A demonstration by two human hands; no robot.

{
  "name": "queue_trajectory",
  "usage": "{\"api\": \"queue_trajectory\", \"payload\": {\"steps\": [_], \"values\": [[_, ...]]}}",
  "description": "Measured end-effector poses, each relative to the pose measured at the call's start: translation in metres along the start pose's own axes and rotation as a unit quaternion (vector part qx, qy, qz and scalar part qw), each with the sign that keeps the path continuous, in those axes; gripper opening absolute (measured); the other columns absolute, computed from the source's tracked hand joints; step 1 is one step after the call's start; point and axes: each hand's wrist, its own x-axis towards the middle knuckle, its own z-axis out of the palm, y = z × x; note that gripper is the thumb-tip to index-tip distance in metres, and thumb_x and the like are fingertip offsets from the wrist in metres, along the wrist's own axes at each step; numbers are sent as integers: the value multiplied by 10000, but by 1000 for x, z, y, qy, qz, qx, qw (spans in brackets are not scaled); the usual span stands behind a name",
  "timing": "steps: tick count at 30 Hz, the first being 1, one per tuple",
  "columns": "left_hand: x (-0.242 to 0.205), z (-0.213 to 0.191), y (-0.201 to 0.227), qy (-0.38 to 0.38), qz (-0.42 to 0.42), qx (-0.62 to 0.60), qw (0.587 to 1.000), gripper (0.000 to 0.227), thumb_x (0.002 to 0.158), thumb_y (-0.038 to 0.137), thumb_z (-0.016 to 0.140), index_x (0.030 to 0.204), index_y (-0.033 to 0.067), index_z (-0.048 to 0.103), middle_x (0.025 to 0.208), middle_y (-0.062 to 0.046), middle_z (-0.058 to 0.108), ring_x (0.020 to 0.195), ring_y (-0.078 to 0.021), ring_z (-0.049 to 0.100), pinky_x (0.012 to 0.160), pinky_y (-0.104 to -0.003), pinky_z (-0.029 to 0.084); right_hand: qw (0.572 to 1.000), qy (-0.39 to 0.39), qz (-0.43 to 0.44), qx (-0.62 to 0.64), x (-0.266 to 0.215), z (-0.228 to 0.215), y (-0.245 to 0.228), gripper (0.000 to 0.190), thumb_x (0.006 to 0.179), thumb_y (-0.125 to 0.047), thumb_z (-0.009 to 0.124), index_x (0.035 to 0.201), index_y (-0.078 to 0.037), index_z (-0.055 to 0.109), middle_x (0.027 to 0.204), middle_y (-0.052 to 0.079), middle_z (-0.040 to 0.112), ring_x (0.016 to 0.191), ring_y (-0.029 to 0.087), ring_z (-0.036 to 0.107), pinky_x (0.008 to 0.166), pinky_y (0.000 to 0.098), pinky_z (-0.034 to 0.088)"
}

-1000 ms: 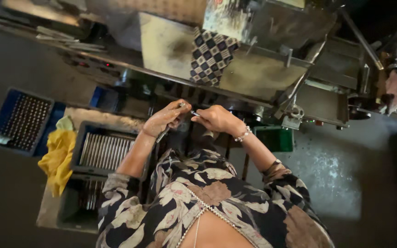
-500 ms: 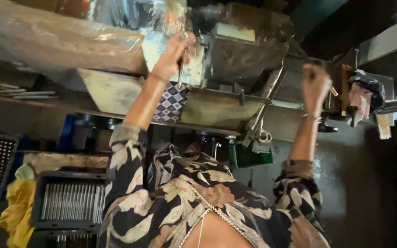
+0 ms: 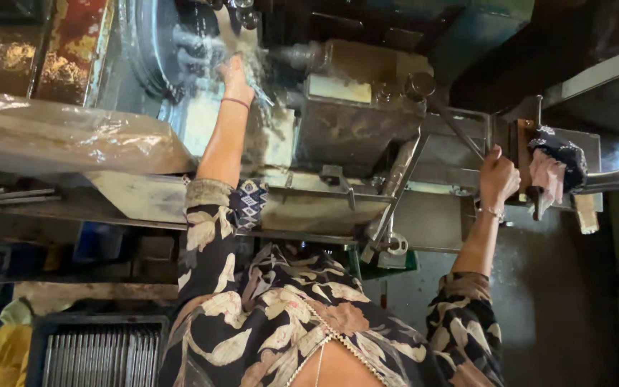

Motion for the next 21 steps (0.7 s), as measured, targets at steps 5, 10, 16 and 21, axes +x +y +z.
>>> {"api": "queue_trajectory", "payload": {"steps": [5,10,16,21], "values": [[7,-5,-4,-9,-1,-33,999,735,827,220,697,1442,145,301,1279,-156,583,1077,-324,618,862,-545,562,998,53,10,-21,-3,8,5,509,1109,-437,547,861,-62,786,711,253,669,660,501,651,601,607,510],[15,-11,-7,20,-46,30,998,684,858,232,717,1437,117,373,1181,-130,578,969,-313,577,753,-528,497,998,63,27,-14,-5,12,7,538,1111,-437,569,788,-49,755,686,248,654,642,496,641,584,612,491],[19,-13,-9,-50,-50,-24,997,558,857,283,686,1332,77,476,1134,-143,641,989,-332,631,824,-584,546,998,58,21,2,-4,10,7,540,1119,-421,571,776,-38,737,681,253,644,640,487,641,586,606,482],[21,-13,-10,13,-30,55,998,464,839,287,677,1249,90,582,1181,-104,640,1026,-282,603,862,-559,542,998,62,10,-2,-5,9,6,506,1119,-403,565,814,-49,759,687,244,649,648,477,649,595,589,494]]}}
